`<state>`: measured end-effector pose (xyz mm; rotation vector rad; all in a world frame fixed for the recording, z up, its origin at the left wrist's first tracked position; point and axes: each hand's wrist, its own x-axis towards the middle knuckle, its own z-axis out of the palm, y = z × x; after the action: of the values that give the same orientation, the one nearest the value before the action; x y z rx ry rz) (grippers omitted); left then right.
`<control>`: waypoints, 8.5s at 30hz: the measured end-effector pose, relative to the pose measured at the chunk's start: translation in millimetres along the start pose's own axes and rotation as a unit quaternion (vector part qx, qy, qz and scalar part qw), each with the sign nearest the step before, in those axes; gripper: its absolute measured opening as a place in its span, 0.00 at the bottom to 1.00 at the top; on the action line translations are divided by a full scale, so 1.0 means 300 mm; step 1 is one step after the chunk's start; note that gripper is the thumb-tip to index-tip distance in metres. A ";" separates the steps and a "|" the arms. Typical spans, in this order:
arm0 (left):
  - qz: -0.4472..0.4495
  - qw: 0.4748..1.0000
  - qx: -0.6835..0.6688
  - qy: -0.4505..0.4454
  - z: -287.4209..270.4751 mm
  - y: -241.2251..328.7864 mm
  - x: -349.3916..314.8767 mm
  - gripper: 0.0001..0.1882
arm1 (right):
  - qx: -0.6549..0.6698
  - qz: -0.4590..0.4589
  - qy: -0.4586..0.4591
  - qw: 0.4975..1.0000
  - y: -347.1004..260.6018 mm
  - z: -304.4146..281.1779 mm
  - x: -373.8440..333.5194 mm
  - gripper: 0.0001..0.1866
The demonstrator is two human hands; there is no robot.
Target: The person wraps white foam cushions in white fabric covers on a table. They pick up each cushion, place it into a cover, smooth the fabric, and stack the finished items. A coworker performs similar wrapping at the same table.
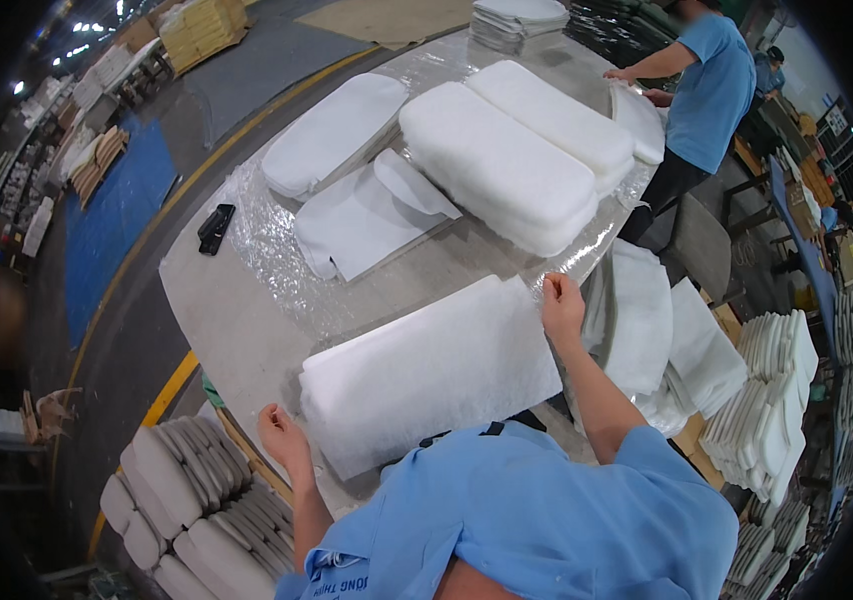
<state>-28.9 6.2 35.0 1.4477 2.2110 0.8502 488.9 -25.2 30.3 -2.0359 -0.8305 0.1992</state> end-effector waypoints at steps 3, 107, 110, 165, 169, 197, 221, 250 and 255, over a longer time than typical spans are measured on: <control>-0.015 0.991 -0.096 -0.088 0.008 -0.014 -0.026 0.21 | -0.033 -0.058 -0.127 0.990 -0.040 0.008 -0.091 0.15; -0.233 0.907 -0.352 -0.013 0.157 -0.040 -0.295 0.32 | -0.004 0.153 -0.151 0.977 0.246 0.011 -0.238 0.30; -0.198 0.944 -0.265 0.008 0.169 -0.029 -0.268 0.31 | -0.011 0.147 -0.123 0.981 0.243 0.028 -0.214 0.29; -0.285 0.912 -0.181 -0.233 0.119 -0.022 0.010 0.31 | -0.030 0.194 -0.289 0.937 0.061 0.023 -0.027 0.29; -0.139 0.956 -0.190 -0.177 0.115 -0.091 -0.029 0.30 | -0.036 0.089 -0.217 0.971 0.030 -0.005 -0.075 0.25; -0.062 0.998 -0.033 -0.006 0.038 -0.009 -0.117 0.21 | -0.071 0.103 -0.200 0.972 0.044 -0.033 -0.113 0.21; -0.220 0.902 -0.330 -0.171 0.223 0.133 0.133 0.39 | -0.047 0.208 -0.313 0.926 -0.134 0.185 0.039 0.48; 0.082 0.967 -0.015 -0.242 -0.023 0.144 -0.149 0.10 | 0.036 0.008 -0.425 0.905 -0.076 -0.024 -0.069 0.14; 0.303 0.939 0.019 -0.159 0.172 0.300 0.079 0.18 | 0.008 -0.260 -0.412 0.873 -0.326 0.236 -0.008 0.18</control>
<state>54.6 69.1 56.0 2.1603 1.5610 0.6778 409.3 58.2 66.6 -1.5928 -1.8545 0.7904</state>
